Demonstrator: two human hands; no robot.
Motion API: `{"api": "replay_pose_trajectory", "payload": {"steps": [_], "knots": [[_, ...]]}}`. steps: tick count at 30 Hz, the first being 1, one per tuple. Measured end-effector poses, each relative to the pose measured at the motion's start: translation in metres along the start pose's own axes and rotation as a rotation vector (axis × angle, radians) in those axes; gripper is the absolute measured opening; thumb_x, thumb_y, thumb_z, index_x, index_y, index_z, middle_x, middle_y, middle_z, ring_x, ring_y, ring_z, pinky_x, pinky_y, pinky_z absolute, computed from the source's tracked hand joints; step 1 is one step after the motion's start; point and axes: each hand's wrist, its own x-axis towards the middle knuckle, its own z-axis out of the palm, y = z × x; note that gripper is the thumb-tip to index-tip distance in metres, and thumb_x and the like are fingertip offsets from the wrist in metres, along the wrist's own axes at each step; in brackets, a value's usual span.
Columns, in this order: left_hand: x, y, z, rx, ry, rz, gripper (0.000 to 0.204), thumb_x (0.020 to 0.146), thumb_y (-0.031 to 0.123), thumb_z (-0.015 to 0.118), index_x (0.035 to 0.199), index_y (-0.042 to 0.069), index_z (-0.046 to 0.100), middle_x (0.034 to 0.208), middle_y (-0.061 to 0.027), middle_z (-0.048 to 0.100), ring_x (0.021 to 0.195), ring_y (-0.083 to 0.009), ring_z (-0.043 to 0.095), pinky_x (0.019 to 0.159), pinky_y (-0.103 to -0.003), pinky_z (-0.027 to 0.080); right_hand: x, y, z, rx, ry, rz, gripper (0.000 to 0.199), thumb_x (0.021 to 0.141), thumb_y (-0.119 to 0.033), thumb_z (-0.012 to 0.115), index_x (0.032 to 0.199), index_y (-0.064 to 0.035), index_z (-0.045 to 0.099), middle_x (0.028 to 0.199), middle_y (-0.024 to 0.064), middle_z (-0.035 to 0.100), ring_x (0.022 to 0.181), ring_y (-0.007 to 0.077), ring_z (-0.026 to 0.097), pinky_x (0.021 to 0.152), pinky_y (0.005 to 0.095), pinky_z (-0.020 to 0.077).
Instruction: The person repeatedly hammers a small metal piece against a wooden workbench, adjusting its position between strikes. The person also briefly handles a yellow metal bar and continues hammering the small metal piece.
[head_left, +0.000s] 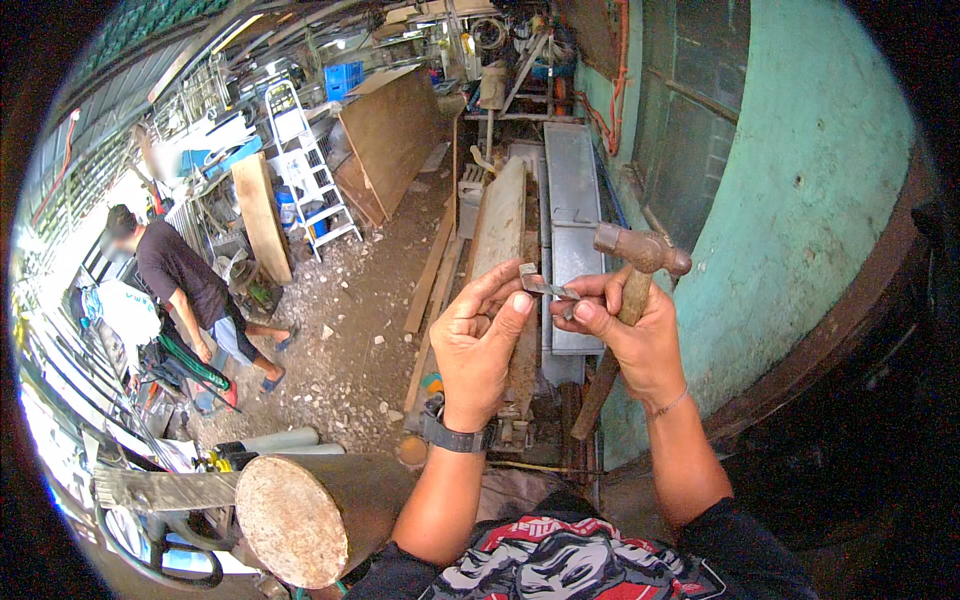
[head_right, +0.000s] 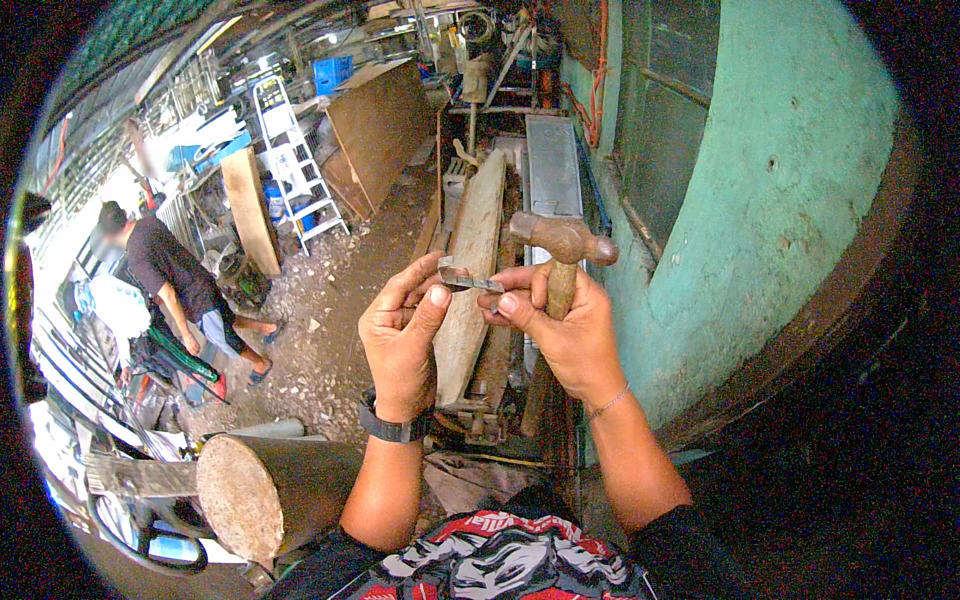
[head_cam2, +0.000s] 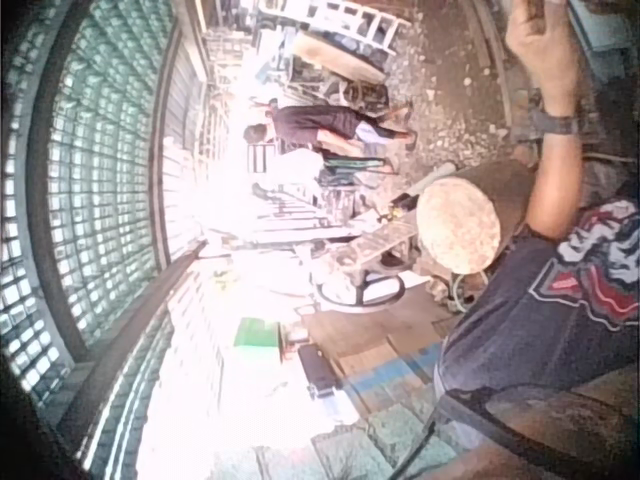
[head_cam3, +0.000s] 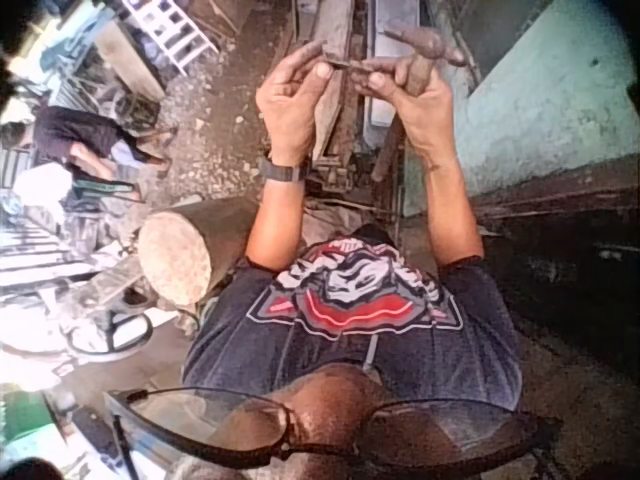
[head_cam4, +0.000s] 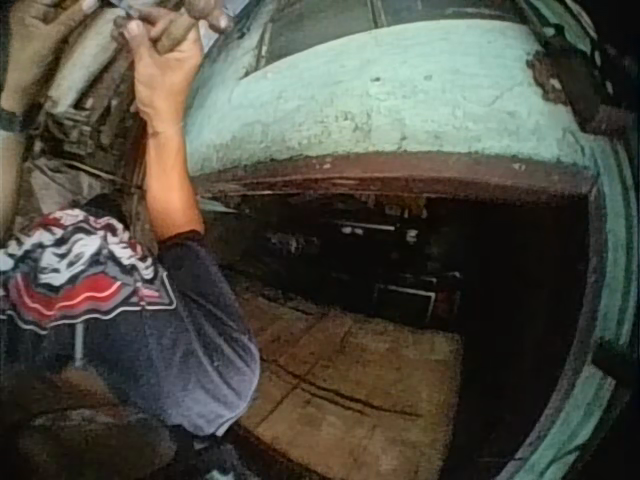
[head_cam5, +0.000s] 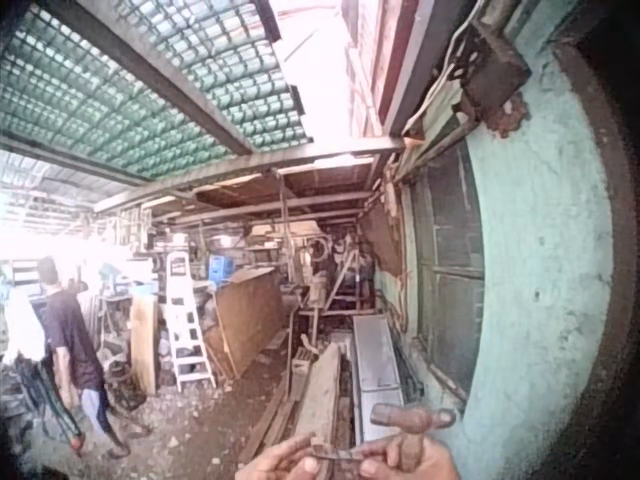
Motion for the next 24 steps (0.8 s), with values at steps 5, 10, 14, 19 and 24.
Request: {"api": "replay_pose_trajectory", "payload": {"steps": [5, 10, 14, 19, 24], "knots": [[0.0001, 0.0022, 0.0028, -0.006, 0.014, 0.011, 0.038, 0.093, 0.006, 0.071, 0.127, -0.006, 0.061, 0.113, -0.0162, 0.071, 0.103, -0.0178, 0.068, 0.091, -0.029, 0.054, -0.0005, -0.0012, 0.0019, 0.006, -0.014, -0.012, 0.024, 0.092, 0.002, 0.068, 0.085, -0.0045, 0.046, 0.113, 0.0175, 0.064, 0.096, 0.0272, 0.072, 0.085, 0.0412, 0.0634], [0.0003, 0.0039, 0.0047, -0.036, 0.044, -0.003, 0.039, 0.093, 0.006, 0.071, 0.128, -0.007, 0.061, 0.111, -0.0171, 0.072, 0.101, -0.0178, 0.068, 0.092, -0.029, 0.053, -0.0010, -0.0029, 0.0048, -0.027, -0.002, 0.008, 0.025, 0.092, 0.000, 0.069, 0.083, -0.0045, 0.046, 0.112, 0.0173, 0.065, 0.096, 0.0260, 0.072, 0.085, 0.0409, 0.0633], [0.0013, 0.0057, 0.0040, 0.004, 0.069, -0.024, 0.040, 0.093, 0.005, 0.070, 0.129, -0.008, 0.059, 0.111, -0.0187, 0.072, 0.099, -0.0181, 0.069, 0.091, -0.029, 0.053, -0.0005, -0.0049, 0.0051, -0.030, -0.021, -0.004, 0.025, 0.093, -0.001, 0.069, 0.085, -0.0053, 0.046, 0.111, 0.0179, 0.065, 0.097, 0.0271, 0.071, 0.086, 0.0421, 0.0632], [0.0060, 0.0057, 0.0071, -0.152, 0.136, -0.012, 0.040, 0.093, 0.005, 0.070, 0.128, -0.010, 0.057, 0.110, -0.0194, 0.072, 0.097, -0.0192, 0.070, 0.090, -0.029, 0.054, -0.0010, -0.0045, 0.0053, 0.084, -0.008, 0.049, 0.027, 0.093, -0.003, 0.067, 0.086, -0.0093, 0.043, 0.113, 0.0203, 0.067, 0.106, 0.0359, 0.070, 0.087, 0.0469, 0.0625], [0.0064, 0.0054, 0.0055, -0.153, 0.155, -0.034, 0.039, 0.093, 0.006, 0.070, 0.127, -0.009, 0.058, 0.110, -0.0189, 0.072, 0.096, -0.0189, 0.070, 0.089, -0.030, 0.055, -0.0010, -0.0014, 0.0053, 0.110, 0.004, 0.046, 0.025, 0.094, -0.001, 0.066, 0.088, -0.0097, 0.043, 0.114, 0.0215, 0.066, 0.107, 0.0370, 0.069, 0.088, 0.0473, 0.0621]]}}
